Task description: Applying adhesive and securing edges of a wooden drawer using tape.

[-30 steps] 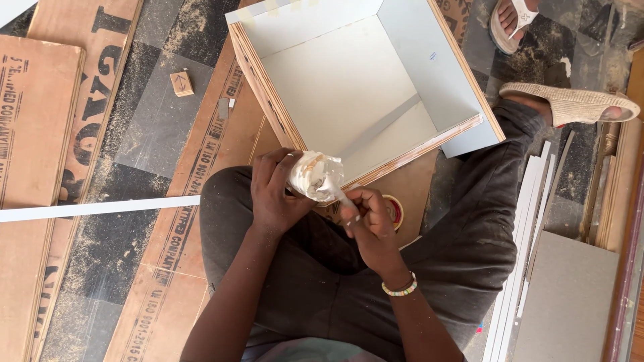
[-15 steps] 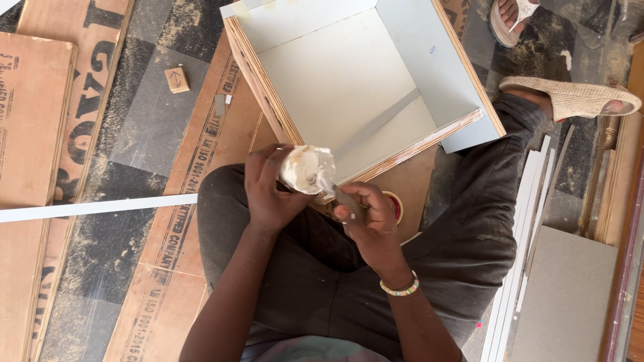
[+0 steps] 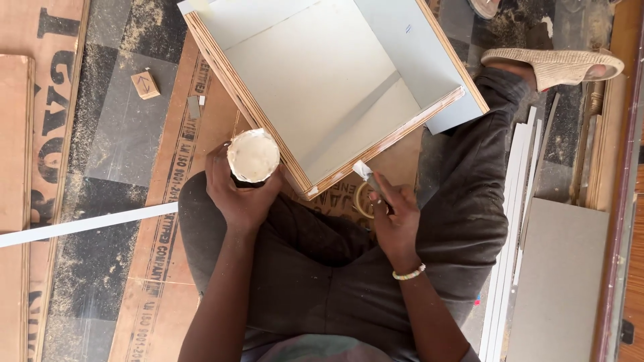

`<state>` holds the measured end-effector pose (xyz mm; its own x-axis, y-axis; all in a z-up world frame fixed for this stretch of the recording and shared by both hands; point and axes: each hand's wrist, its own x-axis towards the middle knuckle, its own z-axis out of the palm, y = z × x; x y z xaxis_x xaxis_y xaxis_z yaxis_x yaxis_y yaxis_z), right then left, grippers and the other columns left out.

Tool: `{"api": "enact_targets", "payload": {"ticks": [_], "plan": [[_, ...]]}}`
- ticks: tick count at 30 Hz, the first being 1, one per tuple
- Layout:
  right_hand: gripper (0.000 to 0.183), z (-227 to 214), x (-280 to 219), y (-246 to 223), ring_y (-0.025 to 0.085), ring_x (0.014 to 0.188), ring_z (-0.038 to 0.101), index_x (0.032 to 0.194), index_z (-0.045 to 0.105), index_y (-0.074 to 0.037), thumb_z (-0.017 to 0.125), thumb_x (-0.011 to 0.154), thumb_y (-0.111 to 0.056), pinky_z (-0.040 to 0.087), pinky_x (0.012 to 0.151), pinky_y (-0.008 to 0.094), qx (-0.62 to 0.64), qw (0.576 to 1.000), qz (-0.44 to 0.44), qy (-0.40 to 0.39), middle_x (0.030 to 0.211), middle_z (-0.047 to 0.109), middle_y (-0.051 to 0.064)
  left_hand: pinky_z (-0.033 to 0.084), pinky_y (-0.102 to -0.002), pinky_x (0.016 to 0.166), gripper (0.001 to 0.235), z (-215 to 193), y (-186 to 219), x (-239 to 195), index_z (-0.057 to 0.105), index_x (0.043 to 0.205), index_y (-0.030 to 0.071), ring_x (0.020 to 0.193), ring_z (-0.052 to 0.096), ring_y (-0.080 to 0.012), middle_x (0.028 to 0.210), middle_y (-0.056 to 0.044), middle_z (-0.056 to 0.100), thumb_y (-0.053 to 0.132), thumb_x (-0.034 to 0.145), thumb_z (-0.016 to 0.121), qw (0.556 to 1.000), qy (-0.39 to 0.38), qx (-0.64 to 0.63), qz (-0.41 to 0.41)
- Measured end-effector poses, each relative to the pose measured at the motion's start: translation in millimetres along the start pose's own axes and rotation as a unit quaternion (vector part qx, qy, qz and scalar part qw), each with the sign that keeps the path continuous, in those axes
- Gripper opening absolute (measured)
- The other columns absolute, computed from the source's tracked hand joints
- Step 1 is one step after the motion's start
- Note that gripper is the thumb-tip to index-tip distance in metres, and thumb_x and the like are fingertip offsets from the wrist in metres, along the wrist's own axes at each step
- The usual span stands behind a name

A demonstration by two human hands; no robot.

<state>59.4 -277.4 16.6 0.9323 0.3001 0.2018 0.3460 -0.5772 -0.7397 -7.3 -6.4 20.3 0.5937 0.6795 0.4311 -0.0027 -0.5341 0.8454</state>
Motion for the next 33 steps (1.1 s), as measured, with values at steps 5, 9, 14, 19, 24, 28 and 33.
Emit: {"api": "enact_targets", "payload": {"ticks": [5,9,14,19,24,28,33], "plan": [[0.041,-4,8,4,0.01,0.068,0.045,0.139,0.069,-0.011,0.072,0.099,-0.006,0.042,0.06,0.029,-0.044,0.998,-0.049,0.01,0.083,0.048,0.003,0.056,-0.043,0.096,0.054,1,-1,0,0.065,0.121,0.001,0.114,0.066,-0.032,0.122,-0.015,0.063,0.017,0.075,0.088,1.0,-0.004,-0.006,0.003],[0.039,-15,23,-1,0.014,0.062,0.048,0.134,0.07,-0.009,0.074,0.096,-0.002,0.04,0.054,0.031,-0.099,0.994,-0.051,0.014,0.082,0.053,0.005,0.055,-0.043,0.098,0.056,1,2,3,0.064,0.122,0.002,0.115,0.065,-0.033,0.122,-0.015,0.063,0.015,0.074,0.088,1.0,-0.009,0.008,0.026],[0.047,-22,32,11,0.011,0.068,0.059,0.135,0.071,-0.01,0.067,0.091,0.008,0.048,0.059,0.029,-0.105,0.992,-0.057,0.025,0.087,0.056,0.005,0.056,-0.042,0.097,0.058,2,-5,-3,0.062,0.124,0.002,0.113,0.066,-0.0296,0.121,-0.012,0.064,0.012,0.074,0.089,1.0,-0.007,-0.011,0.003],[0.047,-28,46,26,0.008,0.072,0.063,0.135,0.071,-0.012,0.064,0.093,0.008,0.052,0.06,0.027,-0.101,0.992,-0.064,0.043,0.087,0.06,0.003,0.057,-0.041,0.095,0.058,3,-6,-3,0.062,0.123,0.002,0.114,0.065,-0.0283,0.124,-0.012,0.062,0.01,0.073,0.089,1.0,-0.011,-0.018,0.005],[0.041,-26,55,27,0.014,0.068,0.056,0.141,0.067,-0.013,0.068,0.102,0.002,0.047,0.057,0.03,-0.145,0.987,-0.051,0.053,0.089,0.062,0.007,0.057,-0.041,0.094,0.059,4,-7,-2,0.06,0.123,0.003,0.113,0.064,-0.0287,0.123,-0.012,0.062,0.012,0.073,0.089,1.0,-0.012,-0.004,0.014],[0.054,-5,21,-2,0.014,0.066,0.061,0.142,0.063,-0.016,0.06,0.092,0.005,0.051,0.055,0.03,-0.136,0.989,0.024,-0.053,0.091,0.065,0.007,0.057,-0.042,0.095,0.057,4,-8,-2,0.062,0.123,0.003,0.113,0.065,-0.0285,0.122,-0.012,0.063,0.013,0.074,0.09,1.0,-0.008,0.007,0.013],[0.046,4,4,-22,0.018,0.082,0.06,0.143,0.063,-0.01,0.062,0.099,0.004,0.051,0.074,0.031,0.078,0.991,-0.018,-0.105,0.097,0.064,0.009,0.057,-0.042,0.095,0.059,3,1,2,0.063,0.123,0.002,0.114,0.064,-0.0294,0.123,-0.013,0.062,0.014,0.072,0.09,1.0,-0.022,0.005,0.009]]}}
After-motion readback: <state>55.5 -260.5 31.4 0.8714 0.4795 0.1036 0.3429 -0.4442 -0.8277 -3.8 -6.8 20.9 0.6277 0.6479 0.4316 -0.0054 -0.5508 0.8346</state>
